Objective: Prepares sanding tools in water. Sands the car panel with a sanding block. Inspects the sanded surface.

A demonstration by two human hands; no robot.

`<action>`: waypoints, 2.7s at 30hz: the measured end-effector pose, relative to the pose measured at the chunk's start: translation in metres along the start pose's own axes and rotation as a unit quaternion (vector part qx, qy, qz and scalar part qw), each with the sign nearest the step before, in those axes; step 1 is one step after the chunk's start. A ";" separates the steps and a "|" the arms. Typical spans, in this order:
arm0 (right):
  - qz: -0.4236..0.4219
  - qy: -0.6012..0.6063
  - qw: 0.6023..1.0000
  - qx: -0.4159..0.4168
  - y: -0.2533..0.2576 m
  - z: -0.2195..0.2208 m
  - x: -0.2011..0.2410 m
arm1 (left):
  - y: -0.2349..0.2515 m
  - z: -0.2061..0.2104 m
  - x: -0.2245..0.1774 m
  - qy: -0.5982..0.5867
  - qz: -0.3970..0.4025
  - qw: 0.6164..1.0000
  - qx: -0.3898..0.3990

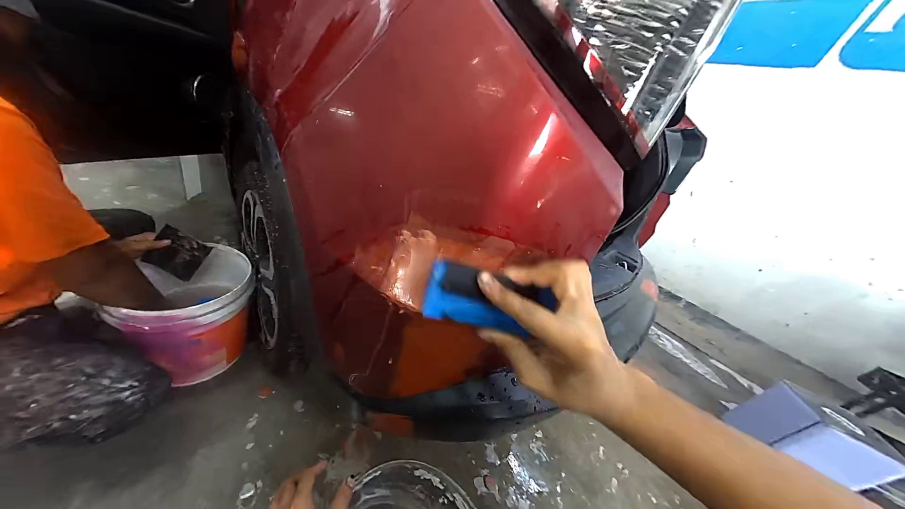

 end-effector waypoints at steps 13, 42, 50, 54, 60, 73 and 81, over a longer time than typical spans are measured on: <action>-0.014 -0.093 0.993 0.075 0.035 0.014 0.015 | -0.006 -0.005 -0.007 0.034 -0.023 0.999 -0.013; -0.002 -0.170 0.965 0.198 0.068 0.031 0.052 | -0.006 -0.019 -0.011 0.042 -0.022 0.999 0.006; 0.001 -0.201 0.956 0.216 0.080 0.040 0.056 | -0.007 -0.030 0.002 0.002 -0.032 0.999 -0.016; -0.037 -0.186 0.960 0.206 0.082 0.039 0.045 | -0.006 -0.033 0.008 -0.008 -0.024 0.998 -0.057; -0.023 -0.148 0.966 0.212 0.070 0.033 0.050 | -0.015 -0.039 0.000 -0.026 -0.015 0.998 -0.062; -0.074 -0.112 0.984 0.115 0.058 0.020 0.017 | -0.016 -0.041 0.006 -0.036 0.015 0.993 -0.108; -0.105 -0.012 0.991 0.085 0.009 0.006 -0.003 | -0.022 -0.045 0.012 -0.046 0.051 0.986 -0.151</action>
Point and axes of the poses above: each hand's wrist, its own y-axis towards the middle knuckle, its own z-axis out of the palm, x = y × z, the point moved 5 cm from there along y, towards the middle knuckle, and after that the axes turned 13 degrees about y, right-handed, at the moved point
